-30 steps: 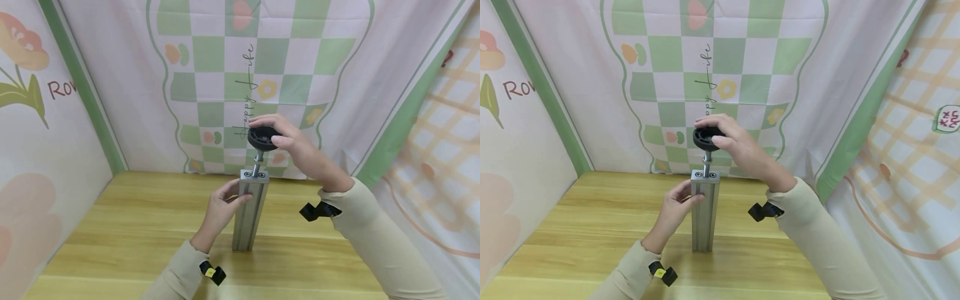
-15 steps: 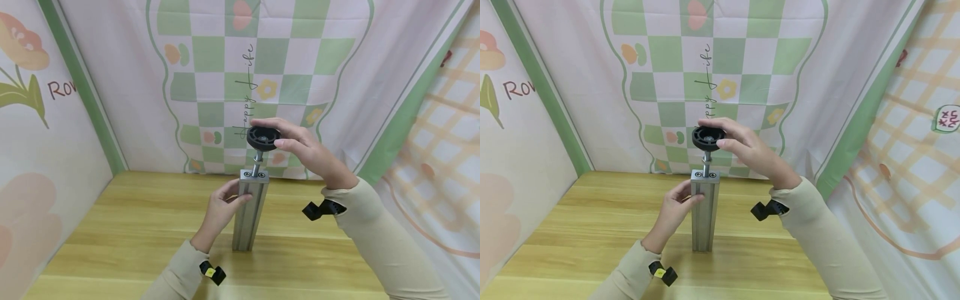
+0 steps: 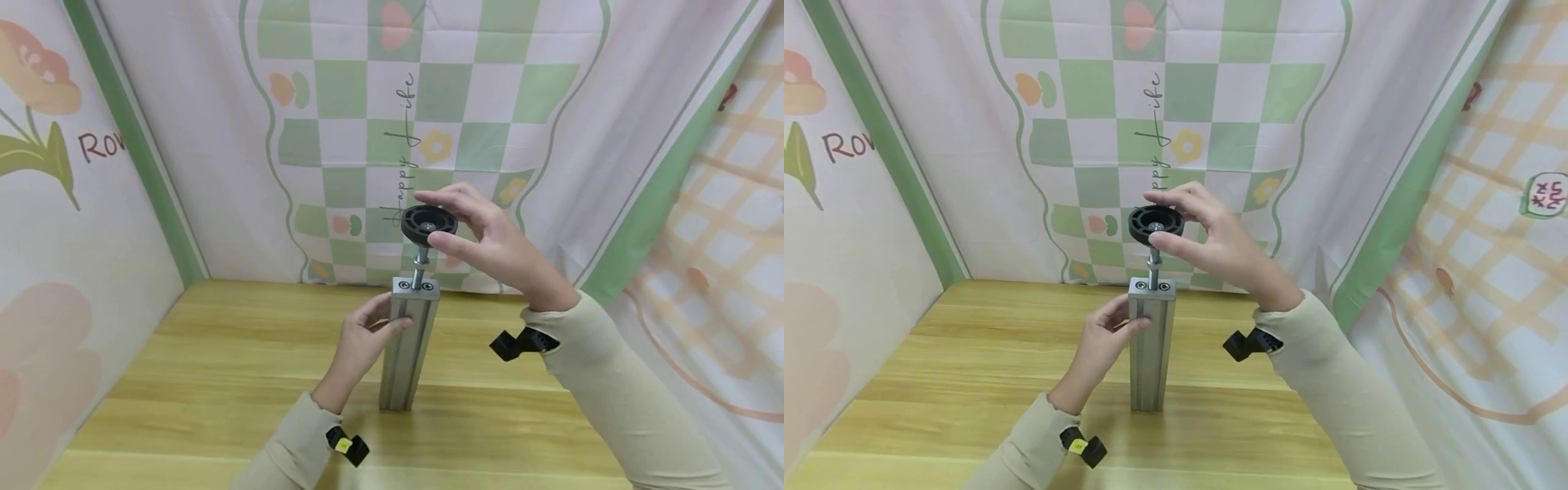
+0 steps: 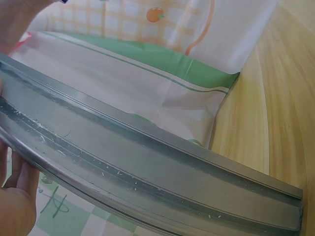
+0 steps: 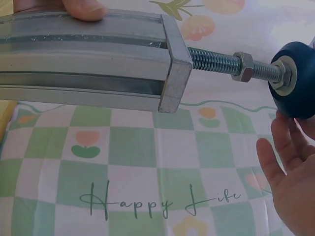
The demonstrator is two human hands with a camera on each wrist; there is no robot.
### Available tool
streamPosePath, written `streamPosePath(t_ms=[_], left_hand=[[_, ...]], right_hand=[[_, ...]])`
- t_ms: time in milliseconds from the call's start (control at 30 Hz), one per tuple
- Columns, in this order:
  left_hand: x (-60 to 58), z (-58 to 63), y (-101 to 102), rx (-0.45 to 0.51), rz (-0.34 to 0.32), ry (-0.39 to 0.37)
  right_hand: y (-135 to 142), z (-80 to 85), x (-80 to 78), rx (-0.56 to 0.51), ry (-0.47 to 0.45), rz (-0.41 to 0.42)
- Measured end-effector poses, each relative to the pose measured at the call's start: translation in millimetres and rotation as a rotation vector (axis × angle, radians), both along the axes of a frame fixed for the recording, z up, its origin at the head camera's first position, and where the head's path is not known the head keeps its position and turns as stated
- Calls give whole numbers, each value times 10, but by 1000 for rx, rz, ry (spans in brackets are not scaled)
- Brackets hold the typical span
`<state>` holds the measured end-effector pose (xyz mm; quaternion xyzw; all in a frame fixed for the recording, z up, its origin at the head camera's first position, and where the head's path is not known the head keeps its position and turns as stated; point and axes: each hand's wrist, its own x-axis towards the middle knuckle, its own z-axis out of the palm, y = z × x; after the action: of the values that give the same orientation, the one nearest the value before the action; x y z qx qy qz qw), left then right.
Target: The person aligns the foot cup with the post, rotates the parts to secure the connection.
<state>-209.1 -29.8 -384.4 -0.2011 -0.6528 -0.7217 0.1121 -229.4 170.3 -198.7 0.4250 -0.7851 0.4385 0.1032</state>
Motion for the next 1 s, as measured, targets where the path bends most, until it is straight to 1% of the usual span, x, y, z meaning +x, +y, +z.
streamPosePath(t_ms=[100,233,367,500,567,633,733,800,900,1000], left_hand=[[5,3,-1,0,0,-5],[8,1,-2,-8,0,-8],[3,-5,-2,-16,4,-8],[2,-7,0,-21,5,4],[4,-6,0,-20,3,9],[5,-8,1,-20,0,12],[6,-8,1,-17,0,12],[4,-5,2,-16,3,10],[2,1,5,-10,7,6],[3,3,7,-5,8,4]], right_hand=[[-26,-3,14,30,21,-59],[-68,-13,26,43,30,-128],[-124,-20,30,38,-14,-183],[-160,-27,42,36,-70,-222],[-170,-35,50,38,-74,-234],[-175,-43,55,46,-57,-234],[-173,-52,59,52,-16,-193],[-156,-61,54,48,-16,-134],[-112,-77,36,6,-104,4],[-78,-90,1,-68,-229,150]])
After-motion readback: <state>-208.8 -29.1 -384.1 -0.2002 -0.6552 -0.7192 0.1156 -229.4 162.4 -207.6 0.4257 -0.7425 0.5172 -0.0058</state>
